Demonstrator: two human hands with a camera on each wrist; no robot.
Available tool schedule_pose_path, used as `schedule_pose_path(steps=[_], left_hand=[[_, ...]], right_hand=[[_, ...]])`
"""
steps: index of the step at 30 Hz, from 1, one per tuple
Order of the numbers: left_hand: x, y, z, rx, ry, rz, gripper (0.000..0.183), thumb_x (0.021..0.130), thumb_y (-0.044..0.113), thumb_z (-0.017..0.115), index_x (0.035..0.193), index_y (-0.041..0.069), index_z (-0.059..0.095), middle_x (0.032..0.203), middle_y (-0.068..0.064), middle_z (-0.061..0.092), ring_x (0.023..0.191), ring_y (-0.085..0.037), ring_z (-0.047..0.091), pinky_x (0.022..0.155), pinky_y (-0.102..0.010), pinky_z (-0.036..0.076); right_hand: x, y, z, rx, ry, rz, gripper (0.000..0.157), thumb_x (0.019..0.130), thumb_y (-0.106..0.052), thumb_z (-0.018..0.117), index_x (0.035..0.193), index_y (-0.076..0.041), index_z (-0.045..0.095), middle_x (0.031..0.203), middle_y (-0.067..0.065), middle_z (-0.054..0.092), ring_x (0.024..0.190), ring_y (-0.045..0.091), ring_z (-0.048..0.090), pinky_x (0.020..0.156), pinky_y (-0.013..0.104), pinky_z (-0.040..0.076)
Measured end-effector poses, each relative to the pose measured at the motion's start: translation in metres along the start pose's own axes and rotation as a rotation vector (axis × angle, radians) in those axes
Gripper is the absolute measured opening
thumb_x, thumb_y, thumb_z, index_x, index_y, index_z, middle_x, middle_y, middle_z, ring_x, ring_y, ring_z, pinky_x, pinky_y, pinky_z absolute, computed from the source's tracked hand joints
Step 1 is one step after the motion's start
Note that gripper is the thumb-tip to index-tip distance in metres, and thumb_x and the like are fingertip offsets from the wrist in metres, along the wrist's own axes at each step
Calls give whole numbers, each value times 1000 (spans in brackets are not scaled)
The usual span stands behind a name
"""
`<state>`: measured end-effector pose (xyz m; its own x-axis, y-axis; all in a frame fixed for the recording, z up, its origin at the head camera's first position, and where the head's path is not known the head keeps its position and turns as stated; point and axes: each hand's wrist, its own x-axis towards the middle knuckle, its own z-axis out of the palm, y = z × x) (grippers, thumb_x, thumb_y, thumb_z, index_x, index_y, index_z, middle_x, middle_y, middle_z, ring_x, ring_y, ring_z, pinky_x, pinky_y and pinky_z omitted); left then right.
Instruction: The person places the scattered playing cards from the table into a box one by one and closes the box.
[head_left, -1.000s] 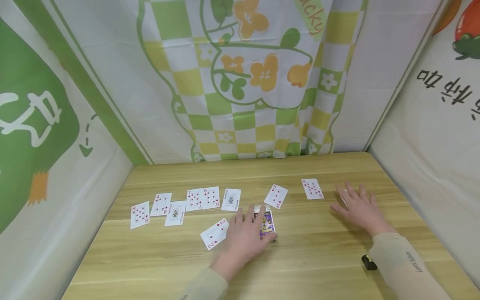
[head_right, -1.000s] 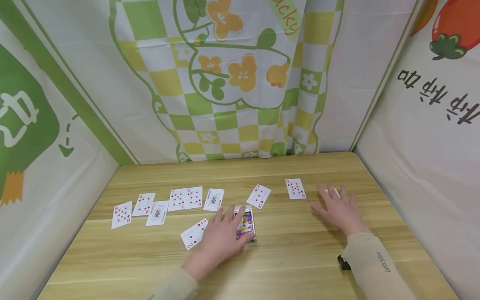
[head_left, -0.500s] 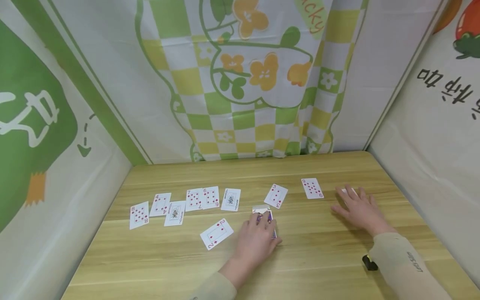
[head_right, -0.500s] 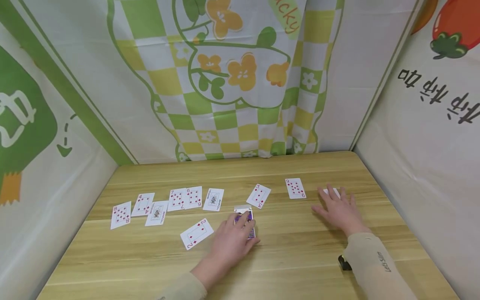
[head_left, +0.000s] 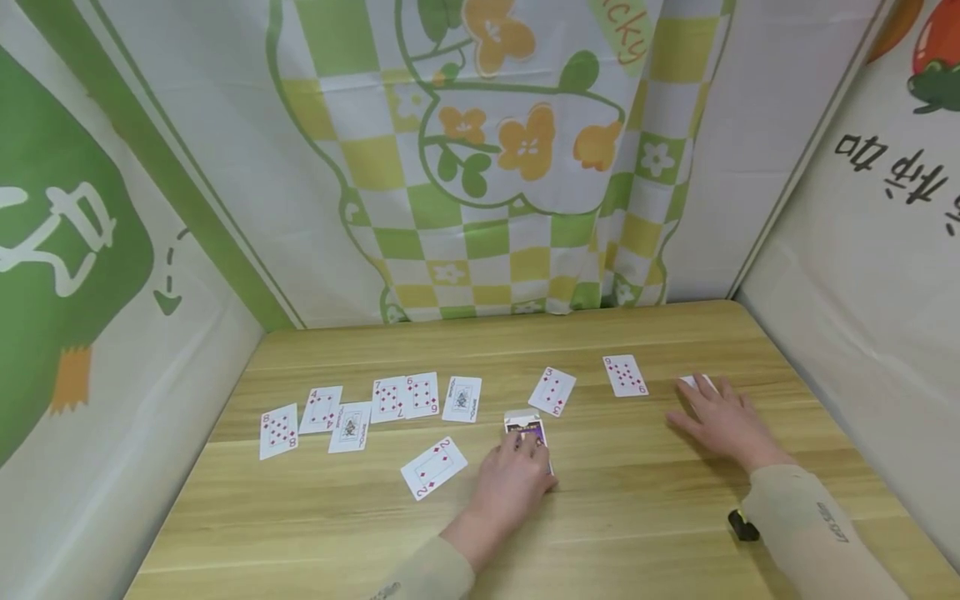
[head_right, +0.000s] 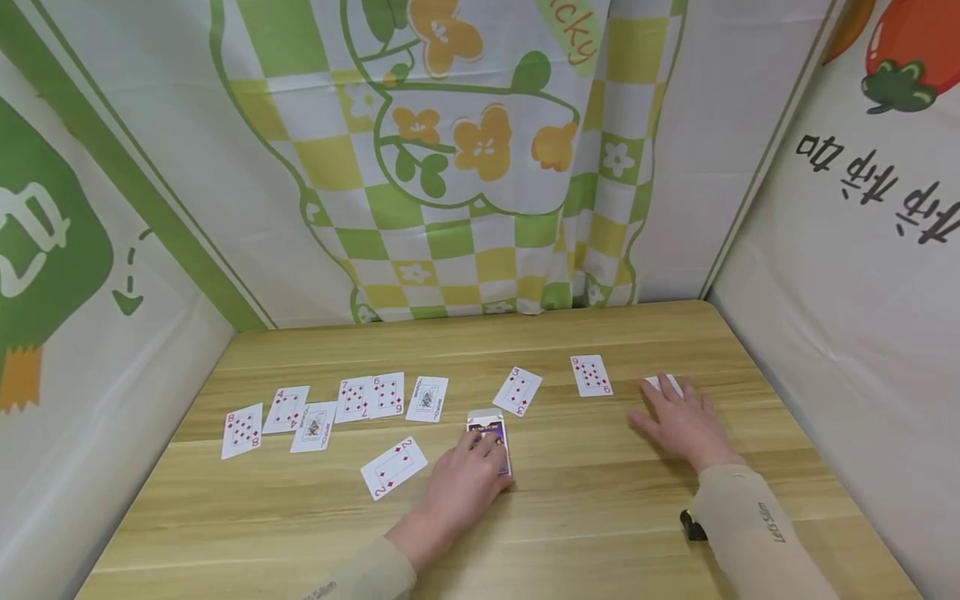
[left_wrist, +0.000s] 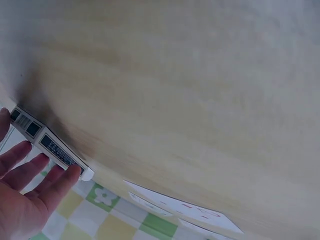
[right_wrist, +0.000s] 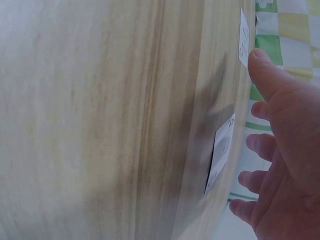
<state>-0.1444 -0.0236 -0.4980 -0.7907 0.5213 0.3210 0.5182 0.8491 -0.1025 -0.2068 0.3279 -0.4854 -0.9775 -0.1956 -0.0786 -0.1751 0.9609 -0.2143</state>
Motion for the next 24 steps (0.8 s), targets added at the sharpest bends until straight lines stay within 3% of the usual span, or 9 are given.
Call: schedule_pose_path(steps=[5,10,12,16,20,24], left_hand=[[2,-2,0,17,-4,21,44,88,52,74,117,19,71,115,-4,71,101,-24,63,64,-30,61],[2,-4,-3,-1,-56,43,23,95,35,71,112,20,76,128,-10,68,107,-29,63,61,-32,63],[1,-5,-4,3,-82,53,17,96,27,69,108,19,77,133,-12,66,112,-32,63,65,-34,64],[1,-7,-7,-11,-111,53,17,95,32,71,102,18,78,138,-11,64,118,-33,62,76,-38,65],[-1,-12,-9,-25,-106,57,10,90,24,75,98,18,78,136,-9,66,119,-32,62,86,-43,63],[-4,-20,-11,-19,-85,89,18,86,12,75,103,16,77,135,-7,66,126,-32,59,98,-51,58]], right_hand=[[1,0,1,-3,0,1,74,104,-54,47,155,-2,37,159,36,24,141,67,17,109,84,18],[1,1,0,8,-14,4,74,104,-55,47,156,-2,36,159,36,23,141,67,16,109,84,17],[0,1,0,9,-20,6,75,105,-55,46,156,-2,35,160,35,22,141,67,16,110,83,16],[-1,2,0,12,-25,6,74,105,-55,46,156,-2,35,159,36,23,140,68,18,110,83,17],[-2,4,0,17,-28,0,74,105,-55,45,157,-2,35,159,36,23,139,68,19,109,83,18],[-4,7,0,4,-19,-14,73,106,-53,45,156,-1,35,157,37,25,137,68,23,108,83,20]])
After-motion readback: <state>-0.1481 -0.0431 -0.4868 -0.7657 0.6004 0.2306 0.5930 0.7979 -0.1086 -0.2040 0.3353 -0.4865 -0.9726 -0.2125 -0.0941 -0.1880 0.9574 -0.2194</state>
